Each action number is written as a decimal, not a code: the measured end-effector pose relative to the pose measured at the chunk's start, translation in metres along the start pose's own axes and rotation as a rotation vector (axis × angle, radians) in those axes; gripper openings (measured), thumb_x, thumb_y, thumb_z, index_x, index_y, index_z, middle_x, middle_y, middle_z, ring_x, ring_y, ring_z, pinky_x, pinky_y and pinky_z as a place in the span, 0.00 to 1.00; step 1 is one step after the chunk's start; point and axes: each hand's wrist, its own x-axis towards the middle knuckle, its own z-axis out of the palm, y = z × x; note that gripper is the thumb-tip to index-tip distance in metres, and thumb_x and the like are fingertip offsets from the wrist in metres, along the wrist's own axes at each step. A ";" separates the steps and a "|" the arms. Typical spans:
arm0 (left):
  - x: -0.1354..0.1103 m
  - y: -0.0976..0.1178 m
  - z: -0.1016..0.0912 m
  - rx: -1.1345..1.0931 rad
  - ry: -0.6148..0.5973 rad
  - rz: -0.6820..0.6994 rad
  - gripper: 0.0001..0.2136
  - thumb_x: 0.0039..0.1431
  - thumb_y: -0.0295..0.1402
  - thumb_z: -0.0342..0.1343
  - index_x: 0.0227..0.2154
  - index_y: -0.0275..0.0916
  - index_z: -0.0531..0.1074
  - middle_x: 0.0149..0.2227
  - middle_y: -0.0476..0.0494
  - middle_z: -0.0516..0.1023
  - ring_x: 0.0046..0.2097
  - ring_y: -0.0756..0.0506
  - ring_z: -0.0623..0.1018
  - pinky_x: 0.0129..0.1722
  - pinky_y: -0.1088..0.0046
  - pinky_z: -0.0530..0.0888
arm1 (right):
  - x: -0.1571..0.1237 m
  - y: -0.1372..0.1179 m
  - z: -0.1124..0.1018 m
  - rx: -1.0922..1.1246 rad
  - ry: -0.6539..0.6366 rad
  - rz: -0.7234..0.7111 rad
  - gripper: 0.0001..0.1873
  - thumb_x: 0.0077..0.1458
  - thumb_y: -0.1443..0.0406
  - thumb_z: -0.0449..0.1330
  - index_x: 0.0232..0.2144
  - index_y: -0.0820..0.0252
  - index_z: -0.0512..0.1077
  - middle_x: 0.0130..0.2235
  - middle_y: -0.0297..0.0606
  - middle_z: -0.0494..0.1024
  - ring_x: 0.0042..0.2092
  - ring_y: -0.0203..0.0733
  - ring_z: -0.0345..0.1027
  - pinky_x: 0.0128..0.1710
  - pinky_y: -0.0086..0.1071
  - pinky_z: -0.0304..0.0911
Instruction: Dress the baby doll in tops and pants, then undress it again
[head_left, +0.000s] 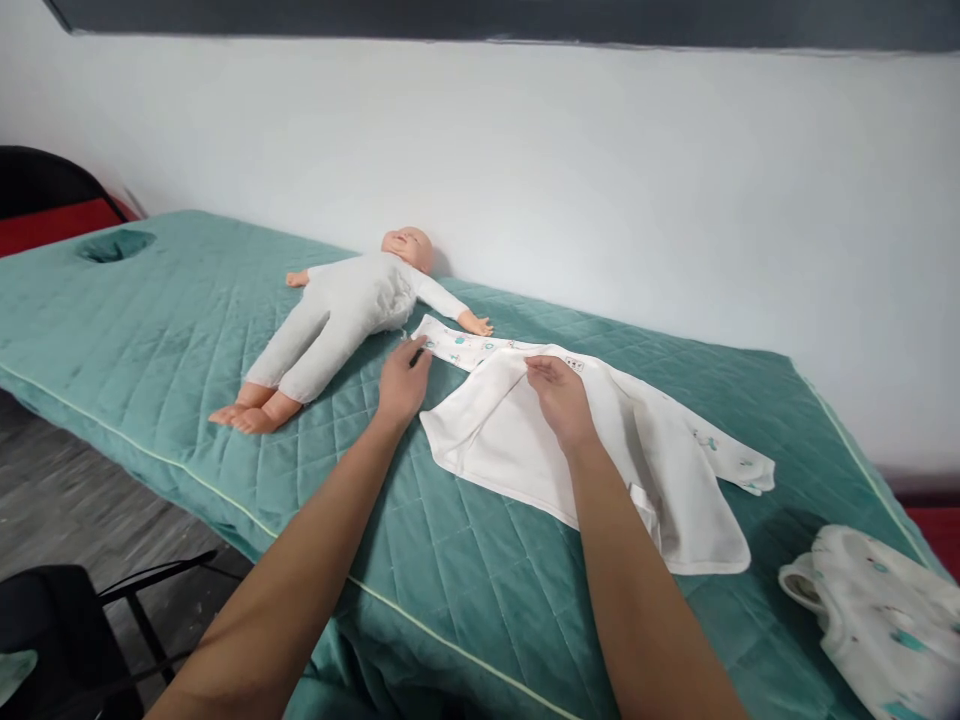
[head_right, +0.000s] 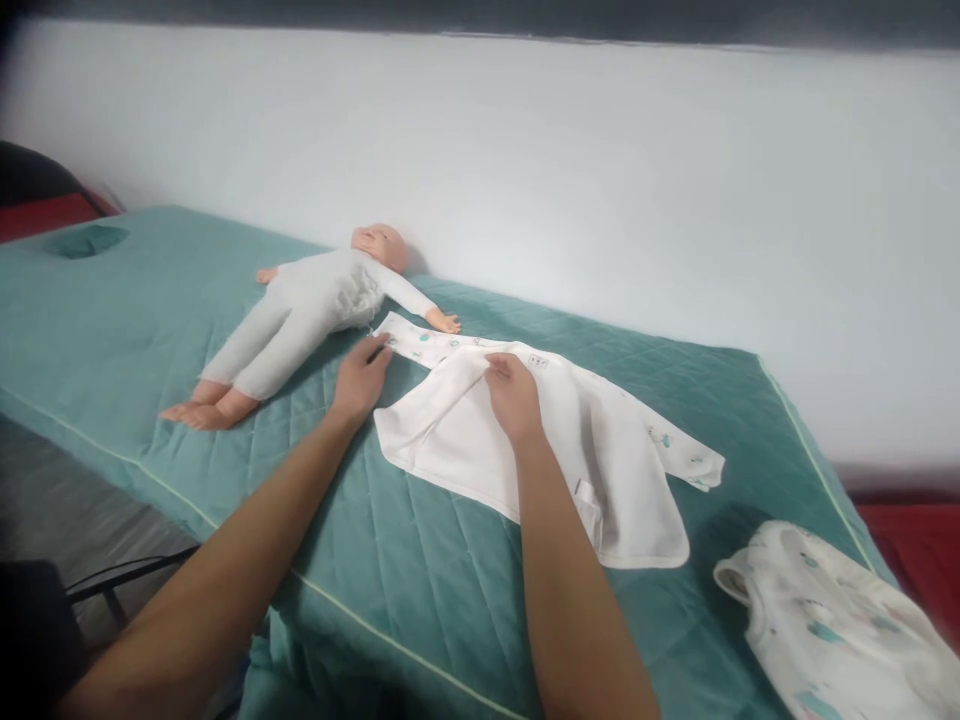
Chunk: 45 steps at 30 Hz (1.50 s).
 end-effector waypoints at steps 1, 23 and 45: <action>0.003 -0.002 0.000 -0.030 0.038 -0.003 0.18 0.63 0.35 0.51 0.51 0.37 0.77 0.59 0.36 0.75 0.62 0.40 0.72 0.65 0.59 0.65 | -0.001 -0.005 -0.005 -0.028 0.010 -0.020 0.13 0.53 0.61 0.57 0.41 0.56 0.75 0.50 0.40 0.79 0.53 0.46 0.72 0.58 0.44 0.63; 0.000 -0.002 -0.002 -0.019 0.119 -0.089 0.10 0.54 0.31 0.51 0.36 0.40 0.77 0.39 0.44 0.80 0.43 0.42 0.78 0.49 0.66 0.73 | -0.050 0.024 -0.228 -0.973 0.337 0.398 0.10 0.55 0.60 0.59 0.34 0.60 0.76 0.48 0.59 0.75 0.54 0.67 0.66 0.48 0.56 0.63; -0.003 0.004 -0.005 0.021 0.079 -0.097 0.09 0.53 0.29 0.51 0.32 0.41 0.77 0.36 0.47 0.81 0.41 0.43 0.78 0.46 0.67 0.72 | -0.055 0.008 -0.128 -1.026 0.144 0.105 0.26 0.62 0.72 0.44 0.56 0.58 0.73 0.51 0.49 0.79 0.53 0.55 0.72 0.51 0.46 0.66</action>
